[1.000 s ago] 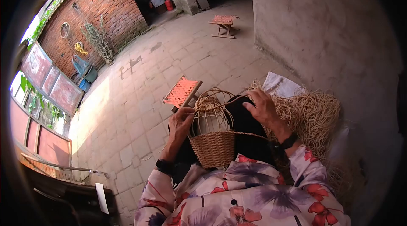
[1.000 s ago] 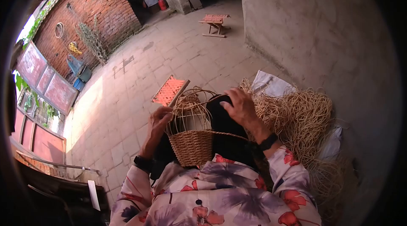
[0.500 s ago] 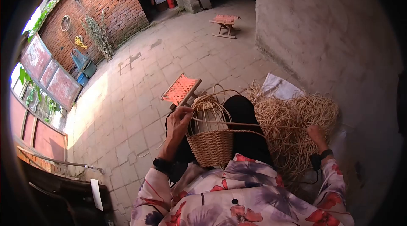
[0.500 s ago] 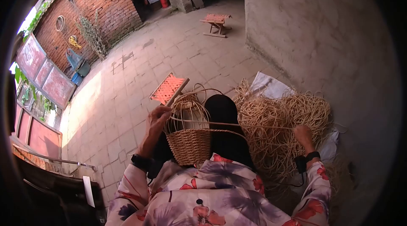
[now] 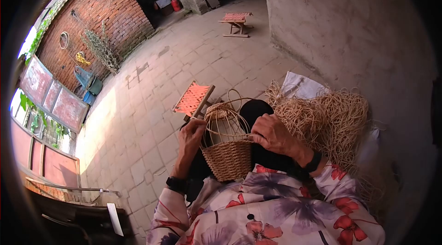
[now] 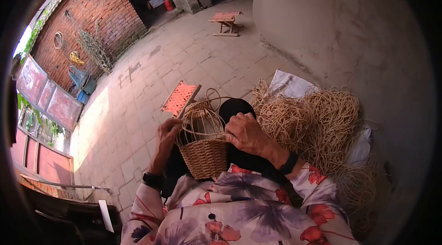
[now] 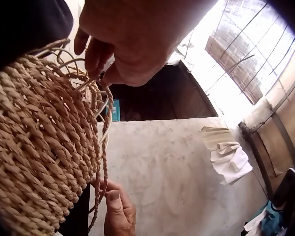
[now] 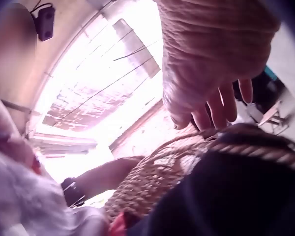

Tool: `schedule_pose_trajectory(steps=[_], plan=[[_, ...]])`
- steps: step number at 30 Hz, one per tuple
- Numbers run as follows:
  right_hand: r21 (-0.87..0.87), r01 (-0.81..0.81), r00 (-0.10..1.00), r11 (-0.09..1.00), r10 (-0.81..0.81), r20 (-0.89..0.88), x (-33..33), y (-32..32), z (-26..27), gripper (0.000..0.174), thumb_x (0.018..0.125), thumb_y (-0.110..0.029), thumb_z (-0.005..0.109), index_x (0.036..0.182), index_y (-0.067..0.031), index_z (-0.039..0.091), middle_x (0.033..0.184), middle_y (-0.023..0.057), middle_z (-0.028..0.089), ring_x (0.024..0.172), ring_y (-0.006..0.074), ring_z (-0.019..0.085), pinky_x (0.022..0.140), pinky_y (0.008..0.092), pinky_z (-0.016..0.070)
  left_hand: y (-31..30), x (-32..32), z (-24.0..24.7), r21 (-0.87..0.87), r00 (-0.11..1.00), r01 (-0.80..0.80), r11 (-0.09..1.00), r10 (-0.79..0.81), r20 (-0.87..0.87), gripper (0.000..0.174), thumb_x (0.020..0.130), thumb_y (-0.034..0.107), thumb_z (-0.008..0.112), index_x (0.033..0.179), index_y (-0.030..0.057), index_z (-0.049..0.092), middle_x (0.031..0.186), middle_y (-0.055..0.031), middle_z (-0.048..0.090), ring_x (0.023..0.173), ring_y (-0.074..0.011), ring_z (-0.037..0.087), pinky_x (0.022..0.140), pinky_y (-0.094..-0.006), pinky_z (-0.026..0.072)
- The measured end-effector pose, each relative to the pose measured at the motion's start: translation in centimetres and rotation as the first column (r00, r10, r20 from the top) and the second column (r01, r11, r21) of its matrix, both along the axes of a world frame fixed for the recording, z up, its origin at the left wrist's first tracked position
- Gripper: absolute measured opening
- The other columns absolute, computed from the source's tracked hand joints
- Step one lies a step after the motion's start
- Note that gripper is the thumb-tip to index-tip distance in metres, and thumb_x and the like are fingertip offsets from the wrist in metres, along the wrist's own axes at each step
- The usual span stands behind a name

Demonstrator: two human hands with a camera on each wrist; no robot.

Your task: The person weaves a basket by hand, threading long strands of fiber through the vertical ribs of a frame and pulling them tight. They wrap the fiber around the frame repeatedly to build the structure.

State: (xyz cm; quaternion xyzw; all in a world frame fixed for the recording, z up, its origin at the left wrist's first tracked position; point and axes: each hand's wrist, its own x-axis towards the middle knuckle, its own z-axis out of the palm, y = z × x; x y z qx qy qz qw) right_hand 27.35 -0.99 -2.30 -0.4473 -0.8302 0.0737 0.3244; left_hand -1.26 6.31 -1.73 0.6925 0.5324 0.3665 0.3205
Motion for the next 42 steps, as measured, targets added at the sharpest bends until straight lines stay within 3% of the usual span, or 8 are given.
schedule_pose_trajectory(steps=[6,11,14,16,18,24,32,42], plan=[[-0.188,0.223,0.973,0.957,-0.231,-0.02,8.1,-1.6,-3.9,0.016,0.087,-0.022,0.058,0.082,-0.0073,0.053,0.065,0.0179,0.054,0.064,0.0402,0.057,0.055,0.0485,0.0433,-0.9,0.1,0.1,0.045,0.977,-0.12,0.992,0.11,0.182,0.017,0.086,0.014,0.061,0.097,0.002,0.066,0.079,-0.0064,0.066,0.074,-0.0104,0.061,0.067,-0.0266,0.0483],[-0.227,0.915,0.403,0.334,-0.791,0.46,37.2,-9.7,-19.3,0.028,0.09,-0.018,0.047,0.075,0.0025,0.058,0.07,0.0241,0.058,0.066,0.0415,0.059,0.059,0.05,0.0453,-3.8,2.5,3.4,0.051,0.989,-0.031,0.998,0.023,0.148,0.017,0.087,0.012,0.057,0.098,0.0016,0.065,0.076,-0.007,0.066,0.069,-0.0106,0.06,0.064,-0.0259,0.0481],[-0.737,0.603,-0.189,0.307,-0.842,-0.505,41.3,-13.4,-24.2,0.018,0.089,-0.017,0.054,0.088,-0.0013,0.063,0.07,0.0081,0.054,0.063,0.0202,0.053,0.053,0.0369,0.0426,-5.0,4.0,4.2,-0.132,0.98,0.197,0.971,-0.198,0.01,0.022,0.088,0.009,0.052,0.106,0.0013,0.061,0.077,-0.0102,0.067,0.061,-0.0121,0.061,0.056,-0.0281,0.0489],[-0.56,0.541,0.268,0.627,-0.76,-0.592,39.1,-13.2,-25.4,0.016,0.087,-0.016,0.06,0.074,-0.0078,0.058,0.061,0.0036,0.048,0.048,0.0123,0.043,0.043,0.0318,0.0358,-5.0,5.2,4.2,-0.158,0.967,0.252,0.955,-0.254,0.012,0.023,0.088,0.009,0.052,0.107,0.0017,0.061,0.076,-0.0106,0.066,0.06,-0.0126,0.061,0.056,-0.0284,0.049],[-0.864,0.433,0.137,0.258,-0.966,-0.22,31.3,-8.7,-17.3,0.017,0.086,-0.015,0.062,0.072,-0.008,0.054,0.06,0.0004,0.047,0.049,0.0096,0.044,0.043,0.0288,0.0343,-4.9,6.2,3.7,-0.185,0.949,0.312,0.932,-0.314,0.014,0.024,0.087,0.009,0.051,0.108,0.0024,0.06,0.071,-0.01,0.064,0.057,-0.0141,0.061,0.057,-0.0292,0.0489],[-0.735,-0.045,0.494,0.677,-0.624,-0.605,17.2,-2.1,-5.7,0.014,0.091,-0.02,0.062,0.081,-0.0106,0.058,0.066,-0.002,0.055,0.055,0.0066,0.053,0.048,0.0228,0.045,-5.0,4.0,2.2,-0.277,0.952,0.24,0.931,-0.17,0.254,0.019,0.086,0.007,0.058,0.105,0.0027,0.06,0.082,-0.0072,0.065,0.063,-0.0102,0.061,0.055,-0.0237,0.049],[-0.374,-0.826,0.31,0.422,-0.214,-0.926,1.6,1.1,6.4,0.013,0.092,-0.016,0.061,0.097,-0.0046,0.057,0.083,0.0059,0.065,0.073,0.0122,0.064,0.058,0.026,0.0528,-6.0,2.3,1.0,-0.237,0.916,0.17,0.956,-0.065,0.395,0.017,0.087,0.006,0.057,0.104,0.0036,0.055,0.08,-0.0061,0.063,0.064,-0.0095,0.06,0.058,-0.0208,0.0478],[0.1,0.063,0.994,0.993,-0.054,-0.091,-10.0,4.2,2.3,0.016,0.078,-0.013,0.064,0.09,-0.0048,0.056,0.074,0.0143,0.061,0.067,0.0302,0.064,0.056,0.0394,0.0514,-6.6,2.3,1.6,-0.248,0.91,0.096,0.964,0.016,0.413,0.018,0.086,0.008,0.057,0.103,0.0036,0.051,0.079,-0.0081,0.064,0.062,-0.0121,0.062,0.055,-0.0241,0.0502]])
